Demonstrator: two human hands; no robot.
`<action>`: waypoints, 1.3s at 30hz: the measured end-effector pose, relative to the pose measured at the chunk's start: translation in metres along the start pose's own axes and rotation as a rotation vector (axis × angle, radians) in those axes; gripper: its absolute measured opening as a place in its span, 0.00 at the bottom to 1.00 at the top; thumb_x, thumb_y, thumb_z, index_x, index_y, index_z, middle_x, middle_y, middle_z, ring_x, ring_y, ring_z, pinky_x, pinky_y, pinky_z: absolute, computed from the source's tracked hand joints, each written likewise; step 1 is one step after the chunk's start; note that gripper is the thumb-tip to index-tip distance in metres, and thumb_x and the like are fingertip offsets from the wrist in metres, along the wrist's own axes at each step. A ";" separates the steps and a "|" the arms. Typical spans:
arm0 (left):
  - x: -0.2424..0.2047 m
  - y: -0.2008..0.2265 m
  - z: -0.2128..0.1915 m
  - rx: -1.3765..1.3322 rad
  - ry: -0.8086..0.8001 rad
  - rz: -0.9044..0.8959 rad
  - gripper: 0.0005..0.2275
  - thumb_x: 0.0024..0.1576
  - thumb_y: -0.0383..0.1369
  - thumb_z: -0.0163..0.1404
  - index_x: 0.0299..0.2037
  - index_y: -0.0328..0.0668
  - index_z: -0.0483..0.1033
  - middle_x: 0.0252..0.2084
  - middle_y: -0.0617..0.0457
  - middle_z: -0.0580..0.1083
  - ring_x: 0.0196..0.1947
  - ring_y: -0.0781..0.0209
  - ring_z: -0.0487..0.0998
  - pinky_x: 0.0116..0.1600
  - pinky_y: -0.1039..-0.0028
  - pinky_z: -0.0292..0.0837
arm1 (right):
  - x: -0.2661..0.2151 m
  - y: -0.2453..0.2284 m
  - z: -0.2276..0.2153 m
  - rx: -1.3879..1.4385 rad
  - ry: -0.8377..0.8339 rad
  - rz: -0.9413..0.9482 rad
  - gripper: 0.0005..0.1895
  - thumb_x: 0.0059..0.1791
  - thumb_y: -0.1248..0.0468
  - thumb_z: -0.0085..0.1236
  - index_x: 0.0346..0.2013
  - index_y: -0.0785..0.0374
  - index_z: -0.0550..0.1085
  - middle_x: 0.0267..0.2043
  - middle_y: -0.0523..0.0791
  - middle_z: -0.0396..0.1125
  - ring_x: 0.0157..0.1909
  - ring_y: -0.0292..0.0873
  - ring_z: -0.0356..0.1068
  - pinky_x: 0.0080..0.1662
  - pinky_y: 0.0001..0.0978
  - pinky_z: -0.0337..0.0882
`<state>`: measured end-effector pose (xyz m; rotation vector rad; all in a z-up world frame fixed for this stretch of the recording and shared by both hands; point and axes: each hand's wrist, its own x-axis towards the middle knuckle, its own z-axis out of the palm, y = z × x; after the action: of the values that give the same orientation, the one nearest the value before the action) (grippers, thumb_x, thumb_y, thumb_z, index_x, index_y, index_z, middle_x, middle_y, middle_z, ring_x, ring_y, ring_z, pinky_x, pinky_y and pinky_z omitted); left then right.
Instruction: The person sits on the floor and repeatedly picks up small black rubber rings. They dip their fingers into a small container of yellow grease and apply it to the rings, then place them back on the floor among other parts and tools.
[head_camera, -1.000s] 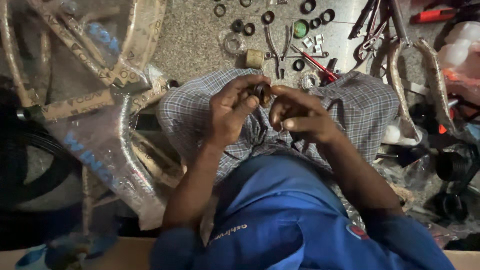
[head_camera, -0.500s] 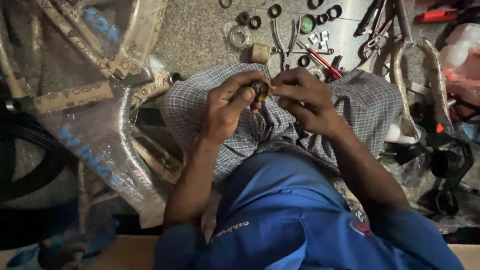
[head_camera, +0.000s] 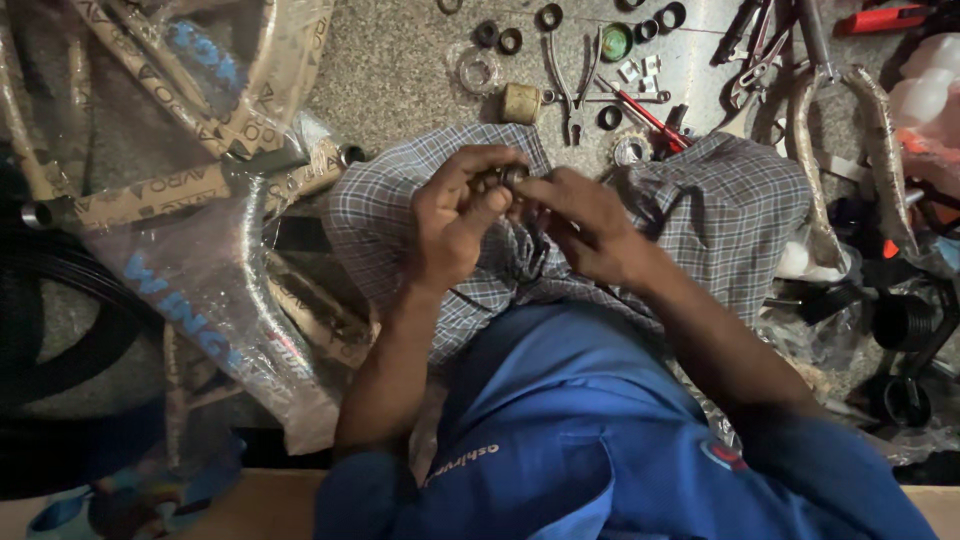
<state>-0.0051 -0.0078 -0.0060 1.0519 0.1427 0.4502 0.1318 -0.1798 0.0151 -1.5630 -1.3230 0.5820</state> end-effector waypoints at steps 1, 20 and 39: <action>0.000 -0.002 0.002 0.054 -0.002 0.076 0.11 0.69 0.25 0.53 0.60 0.33 0.72 0.59 0.47 0.73 0.56 0.64 0.76 0.62 0.75 0.76 | -0.008 -0.001 0.004 0.161 -0.003 0.068 0.32 0.52 0.78 0.54 0.70 0.58 0.64 0.47 0.48 0.70 0.45 0.44 0.71 0.45 0.37 0.73; -0.002 0.001 0.020 0.139 0.029 -0.007 0.22 0.62 0.18 0.51 0.67 0.34 0.66 0.62 0.43 0.73 0.56 0.61 0.78 0.57 0.71 0.81 | 0.000 -0.011 0.003 -0.374 0.163 -0.129 0.34 0.50 0.80 0.58 0.69 0.58 0.65 0.56 0.55 0.65 0.52 0.53 0.72 0.48 0.41 0.75; 0.004 0.012 0.022 -0.201 -0.006 -0.264 0.20 0.70 0.44 0.46 0.56 0.29 0.76 0.42 0.49 0.77 0.27 0.68 0.74 0.29 0.80 0.70 | 0.021 -0.002 -0.038 -0.132 0.086 -0.303 0.27 0.45 0.79 0.50 0.55 0.53 0.78 0.50 0.50 0.68 0.49 0.46 0.71 0.48 0.35 0.73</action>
<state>0.0023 -0.0185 0.0152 0.8230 0.2236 0.2172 0.1686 -0.1742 0.0369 -1.4370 -1.5207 0.2410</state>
